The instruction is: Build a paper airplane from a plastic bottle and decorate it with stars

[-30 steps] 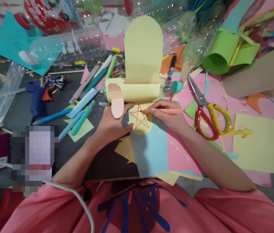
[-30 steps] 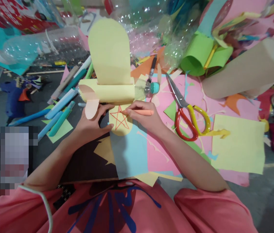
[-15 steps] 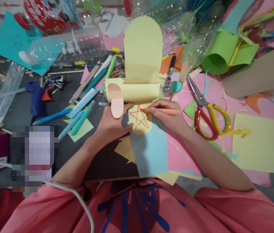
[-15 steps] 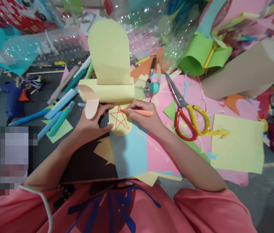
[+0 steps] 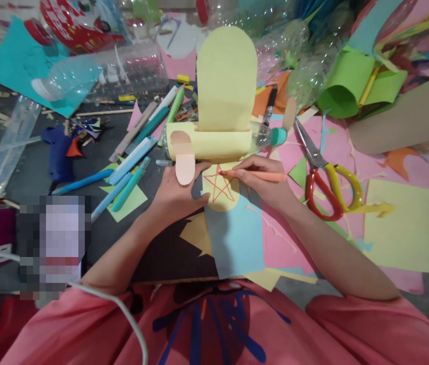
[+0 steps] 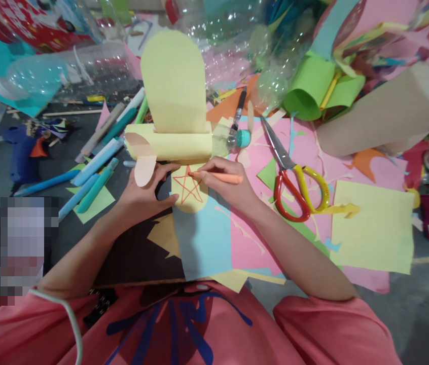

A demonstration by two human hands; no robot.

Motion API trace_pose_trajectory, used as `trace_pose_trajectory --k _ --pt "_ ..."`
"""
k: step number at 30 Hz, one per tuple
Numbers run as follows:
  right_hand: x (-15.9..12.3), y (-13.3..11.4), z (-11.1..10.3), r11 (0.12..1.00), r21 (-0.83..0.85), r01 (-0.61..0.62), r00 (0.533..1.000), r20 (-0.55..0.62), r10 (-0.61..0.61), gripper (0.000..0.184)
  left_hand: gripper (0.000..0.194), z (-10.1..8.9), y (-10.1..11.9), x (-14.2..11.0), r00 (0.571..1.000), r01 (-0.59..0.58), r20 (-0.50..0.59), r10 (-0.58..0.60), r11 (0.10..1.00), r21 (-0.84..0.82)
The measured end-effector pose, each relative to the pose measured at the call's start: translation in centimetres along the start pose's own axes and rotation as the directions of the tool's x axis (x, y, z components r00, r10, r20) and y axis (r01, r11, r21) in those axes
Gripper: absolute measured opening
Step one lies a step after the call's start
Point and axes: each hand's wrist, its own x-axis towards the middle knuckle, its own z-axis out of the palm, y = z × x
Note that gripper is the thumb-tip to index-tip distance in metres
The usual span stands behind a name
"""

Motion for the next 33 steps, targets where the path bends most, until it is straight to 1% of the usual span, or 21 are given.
trace_pose_trajectory --k 3,5,8,10,14,17,20,26,33 --pt "-0.4 0.0 0.4 1.0 0.005 0.028 0.999 0.022 -0.028 0.017 0.057 0.0 -0.1 0.0 1.0 0.0 0.004 0.0 1.0 0.003" --pt "-0.8 -0.1 0.9 0.999 0.003 0.036 0.999 0.008 -0.036 0.019 0.057 0.1 -0.3 0.0 1.0 -0.011 0.0 0.011 1.0 0.01" --pt "-1.3 -0.2 1.5 1.0 -0.01 0.021 1.0 -0.018 -0.022 0.023 0.057 0.3 -0.5 0.0 1.0 -0.025 0.0 0.025 1.0 0.017" --pt "-1.4 -0.1 1.8 1.0 -0.01 0.004 1.0 -0.007 -0.004 0.025 0.057 0.4 -0.6 0.0 1.0 -0.029 0.001 0.029 0.999 0.013" --pt "-1.4 0.1 1.7 1.0 0.012 -0.017 0.998 0.056 0.016 0.021 0.057 0.5 -0.6 -0.1 0.999 -0.033 -0.006 0.033 0.999 0.001" --pt "-1.3 0.2 1.7 0.999 -0.01 -0.036 0.996 0.084 0.037 0.019 0.057 0.5 -0.6 -0.1 0.999 -0.041 -0.014 0.041 0.999 0.001" --pt "-1.2 0.1 1.7 0.998 -0.021 -0.052 0.994 0.095 0.054 0.02 0.056 0.5 -0.6 -0.1 0.999 -0.048 -0.021 0.048 0.999 0.0" --pt "-1.1 0.1 1.8 0.998 0.013 -0.063 0.992 0.112 0.061 0.019 0.056 0.4 -0.5 -0.1 1.0 -0.028 -0.009 0.028 1.0 0.008" --pt "-1.1 0.0 1.8 0.996 0.023 -0.088 0.99 0.109 0.085 0.019 0.056 0.5 -0.6 0.0 0.999 -0.041 -0.033 0.041 0.999 0.004"
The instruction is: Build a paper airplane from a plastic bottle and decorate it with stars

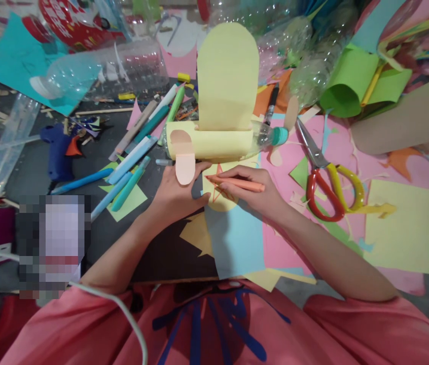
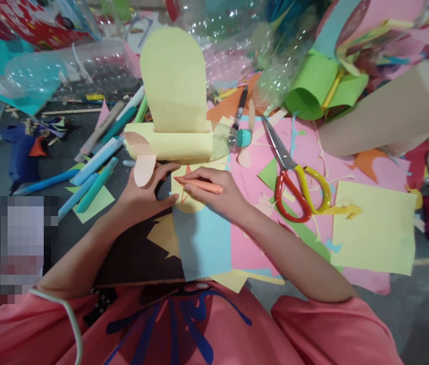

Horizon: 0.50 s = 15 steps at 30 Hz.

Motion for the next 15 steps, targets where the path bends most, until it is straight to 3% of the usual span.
trace_pose_trajectory --k 15 --pt "-0.06 0.09 -0.1 1.0 0.013 0.006 1.0 -0.012 -0.006 0.017 0.056 0.12 -0.14 -0.07 1.0 -0.005 0.002 0.005 1.0 -0.002"
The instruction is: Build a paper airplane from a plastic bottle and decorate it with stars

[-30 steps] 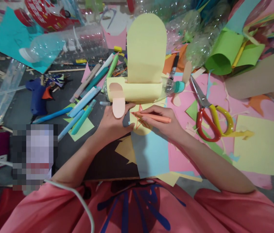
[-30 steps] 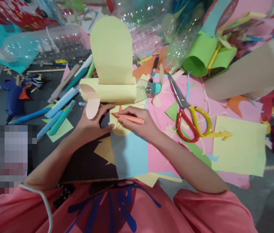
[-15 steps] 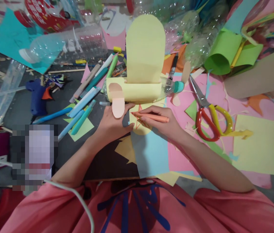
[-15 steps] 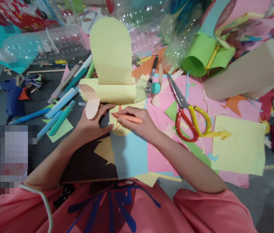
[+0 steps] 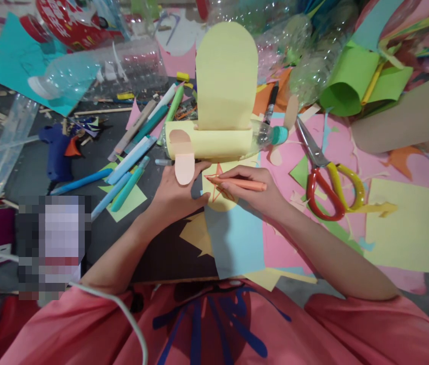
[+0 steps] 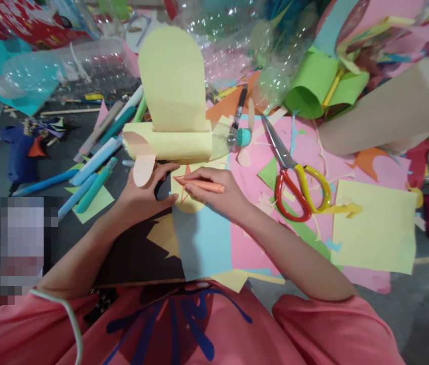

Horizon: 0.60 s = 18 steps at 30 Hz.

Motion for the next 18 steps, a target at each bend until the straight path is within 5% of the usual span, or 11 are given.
trace_pose_trajectory --k 18 --pt "0.1 -0.23 0.08 0.999 0.042 0.006 1.0 -0.019 -0.005 0.014 0.056 -0.03 0.01 0.03 1.0 -0.002 -0.001 0.002 1.0 0.004"
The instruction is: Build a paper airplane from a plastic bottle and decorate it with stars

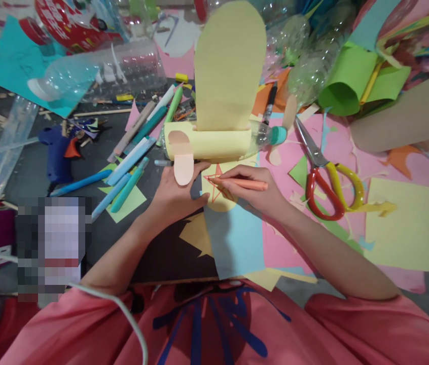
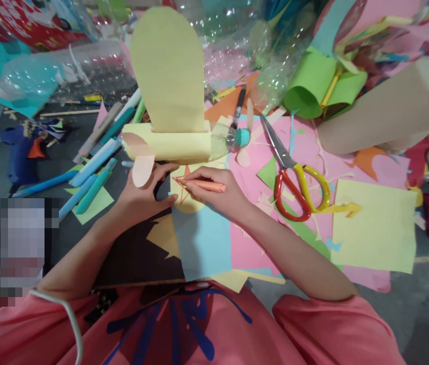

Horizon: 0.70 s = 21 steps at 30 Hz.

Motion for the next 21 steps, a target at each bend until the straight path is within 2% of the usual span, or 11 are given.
trace_pose_trajectory --k 21 --pt "-0.09 0.02 -0.13 0.999 -0.043 0.033 0.999 -0.019 -0.034 0.022 0.055 0.0 0.03 -0.09 1.0 0.005 -0.008 -0.005 1.0 0.002"
